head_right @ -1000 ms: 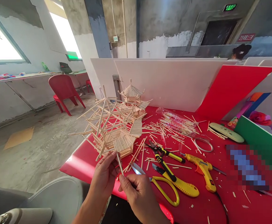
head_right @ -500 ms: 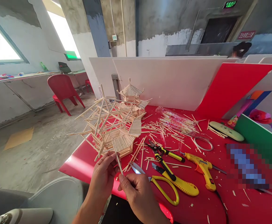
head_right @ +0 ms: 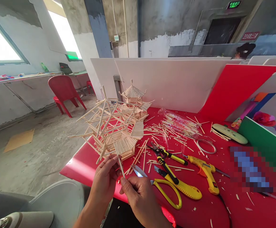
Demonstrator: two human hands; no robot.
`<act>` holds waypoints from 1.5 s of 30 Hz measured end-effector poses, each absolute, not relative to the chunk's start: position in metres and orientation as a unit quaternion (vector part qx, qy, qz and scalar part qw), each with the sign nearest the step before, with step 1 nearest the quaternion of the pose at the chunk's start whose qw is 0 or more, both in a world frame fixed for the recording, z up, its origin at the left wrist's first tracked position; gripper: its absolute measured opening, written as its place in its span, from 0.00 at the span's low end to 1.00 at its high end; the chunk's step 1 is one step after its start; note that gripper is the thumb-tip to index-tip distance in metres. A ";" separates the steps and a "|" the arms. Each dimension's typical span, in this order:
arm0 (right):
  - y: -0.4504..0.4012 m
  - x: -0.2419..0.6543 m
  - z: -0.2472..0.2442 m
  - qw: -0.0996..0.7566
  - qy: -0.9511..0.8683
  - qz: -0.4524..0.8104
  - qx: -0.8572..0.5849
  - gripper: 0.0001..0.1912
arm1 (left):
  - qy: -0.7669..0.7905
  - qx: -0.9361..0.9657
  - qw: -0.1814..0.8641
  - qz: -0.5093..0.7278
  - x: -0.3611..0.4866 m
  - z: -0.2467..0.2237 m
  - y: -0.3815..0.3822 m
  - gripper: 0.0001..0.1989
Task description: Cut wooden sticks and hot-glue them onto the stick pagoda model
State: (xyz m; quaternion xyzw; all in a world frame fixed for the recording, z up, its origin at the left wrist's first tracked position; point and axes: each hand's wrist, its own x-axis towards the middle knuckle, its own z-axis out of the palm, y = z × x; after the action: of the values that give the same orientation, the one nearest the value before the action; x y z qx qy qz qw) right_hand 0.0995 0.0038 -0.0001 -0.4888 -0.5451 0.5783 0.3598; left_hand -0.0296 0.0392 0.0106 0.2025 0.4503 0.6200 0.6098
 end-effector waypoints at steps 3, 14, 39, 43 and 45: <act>0.003 0.100 -0.001 0.357 -0.543 0.583 -0.488 0.30 | 0.452 0.189 0.611 0.622 -0.029 0.012 0.038 0.12; 0.005 0.098 0.000 0.357 -0.535 0.587 -0.491 0.32 | 0.438 0.185 0.615 0.630 -0.029 0.008 0.037 0.11; -0.010 0.116 0.002 0.335 -0.624 0.530 -0.466 0.31 | 0.460 0.233 0.572 0.638 -0.024 0.010 0.016 0.11; -0.005 0.160 -0.005 0.328 -0.650 0.412 -0.548 0.27 | 0.455 0.316 0.579 0.598 -0.012 0.009 0.008 0.12; 0.007 0.185 -0.011 0.312 -0.674 0.274 -0.611 0.23 | 0.448 0.326 0.607 0.569 -0.002 0.010 0.008 0.14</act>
State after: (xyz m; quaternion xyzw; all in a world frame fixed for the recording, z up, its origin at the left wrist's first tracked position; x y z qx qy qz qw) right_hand 0.1854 0.0075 -0.0106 -0.6110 -0.6739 0.2740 0.3124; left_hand -0.0017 0.0078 0.0095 0.3264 0.4481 0.5692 0.6072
